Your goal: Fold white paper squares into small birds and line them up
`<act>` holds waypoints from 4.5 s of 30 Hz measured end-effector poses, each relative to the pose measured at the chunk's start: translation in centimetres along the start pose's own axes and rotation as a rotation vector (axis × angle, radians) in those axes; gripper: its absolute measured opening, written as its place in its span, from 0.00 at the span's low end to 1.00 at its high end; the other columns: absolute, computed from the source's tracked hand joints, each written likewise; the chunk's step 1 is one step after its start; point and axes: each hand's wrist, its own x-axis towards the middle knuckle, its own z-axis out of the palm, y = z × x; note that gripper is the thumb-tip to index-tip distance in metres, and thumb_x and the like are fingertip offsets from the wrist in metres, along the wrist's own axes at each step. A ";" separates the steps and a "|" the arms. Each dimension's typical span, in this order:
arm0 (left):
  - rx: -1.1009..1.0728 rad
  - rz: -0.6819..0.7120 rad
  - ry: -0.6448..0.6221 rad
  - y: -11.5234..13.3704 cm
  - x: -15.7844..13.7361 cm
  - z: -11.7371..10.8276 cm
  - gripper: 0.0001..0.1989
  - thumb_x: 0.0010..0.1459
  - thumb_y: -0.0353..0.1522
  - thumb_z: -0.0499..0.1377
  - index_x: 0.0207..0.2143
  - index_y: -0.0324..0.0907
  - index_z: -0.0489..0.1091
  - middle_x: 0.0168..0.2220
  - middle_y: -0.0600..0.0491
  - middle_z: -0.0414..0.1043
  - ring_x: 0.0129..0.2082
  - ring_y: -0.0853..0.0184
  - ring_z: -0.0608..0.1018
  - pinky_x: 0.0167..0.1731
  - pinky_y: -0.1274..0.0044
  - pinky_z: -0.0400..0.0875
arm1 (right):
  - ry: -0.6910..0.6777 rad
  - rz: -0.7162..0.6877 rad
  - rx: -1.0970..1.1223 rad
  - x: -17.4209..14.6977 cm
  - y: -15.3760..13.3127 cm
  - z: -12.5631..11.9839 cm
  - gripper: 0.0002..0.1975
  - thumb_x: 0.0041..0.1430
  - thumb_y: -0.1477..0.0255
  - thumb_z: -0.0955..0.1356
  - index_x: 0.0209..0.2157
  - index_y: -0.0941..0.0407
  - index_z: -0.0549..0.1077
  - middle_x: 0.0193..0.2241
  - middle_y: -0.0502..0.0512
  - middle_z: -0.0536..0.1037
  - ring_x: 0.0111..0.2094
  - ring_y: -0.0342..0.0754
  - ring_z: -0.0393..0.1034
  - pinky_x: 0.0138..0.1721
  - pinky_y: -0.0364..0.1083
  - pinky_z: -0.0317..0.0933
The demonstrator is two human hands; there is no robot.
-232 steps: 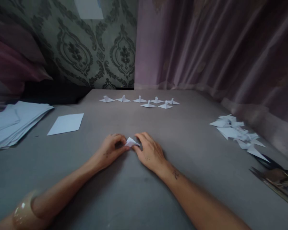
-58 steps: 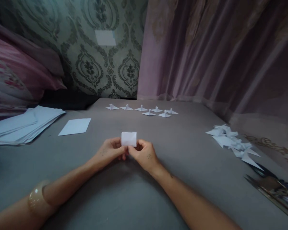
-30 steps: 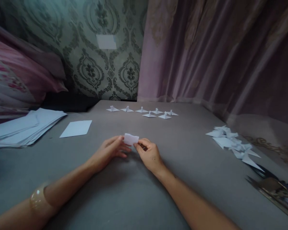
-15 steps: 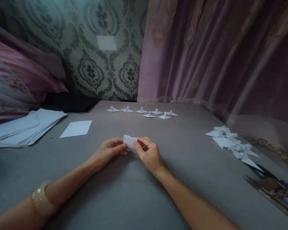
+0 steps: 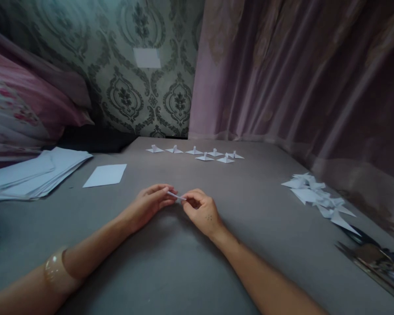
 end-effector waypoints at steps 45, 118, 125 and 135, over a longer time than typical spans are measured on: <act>-0.021 -0.111 0.013 -0.3 -0.1 0.9 0.16 0.50 0.39 0.66 0.36 0.37 0.74 0.26 0.52 0.75 0.23 0.72 0.74 0.25 0.81 0.66 | -0.079 0.349 0.344 0.1 -1.2 0.4 0.15 0.47 0.61 0.74 0.33 0.56 0.73 0.27 0.49 0.73 0.26 0.41 0.66 0.28 0.44 0.61; 0.540 0.125 0.253 -0.6 0.1 -0.3 0.24 0.50 0.35 0.60 0.49 0.42 0.59 0.22 0.59 0.69 0.18 0.70 0.72 0.21 0.81 0.64 | -0.329 -0.181 -0.840 -0.2 -0.5 -2.0 0.22 0.56 0.84 0.59 0.46 0.54 0.74 0.46 0.57 0.73 0.47 0.51 0.63 0.48 0.50 0.61; 1.236 0.496 0.266 -0.5 -0.9 -0.9 0.21 0.54 0.32 0.58 0.52 0.43 0.65 0.49 0.43 0.64 0.41 0.59 0.73 0.44 0.66 0.66 | -0.361 -0.119 -0.803 -0.5 -1.3 -2.6 0.18 0.56 0.73 0.65 0.49 0.56 0.72 0.51 0.58 0.71 0.51 0.54 0.61 0.53 0.53 0.57; 1.715 0.766 -0.184 0.0 -1.6 -0.4 0.11 0.62 0.29 0.53 0.43 0.47 0.72 0.44 0.50 0.77 0.55 0.53 0.68 0.57 0.56 0.41 | -0.284 -0.086 -0.766 -1.0 -0.6 -2.4 0.18 0.57 0.73 0.66 0.50 0.56 0.72 0.51 0.56 0.72 0.51 0.52 0.62 0.53 0.52 0.58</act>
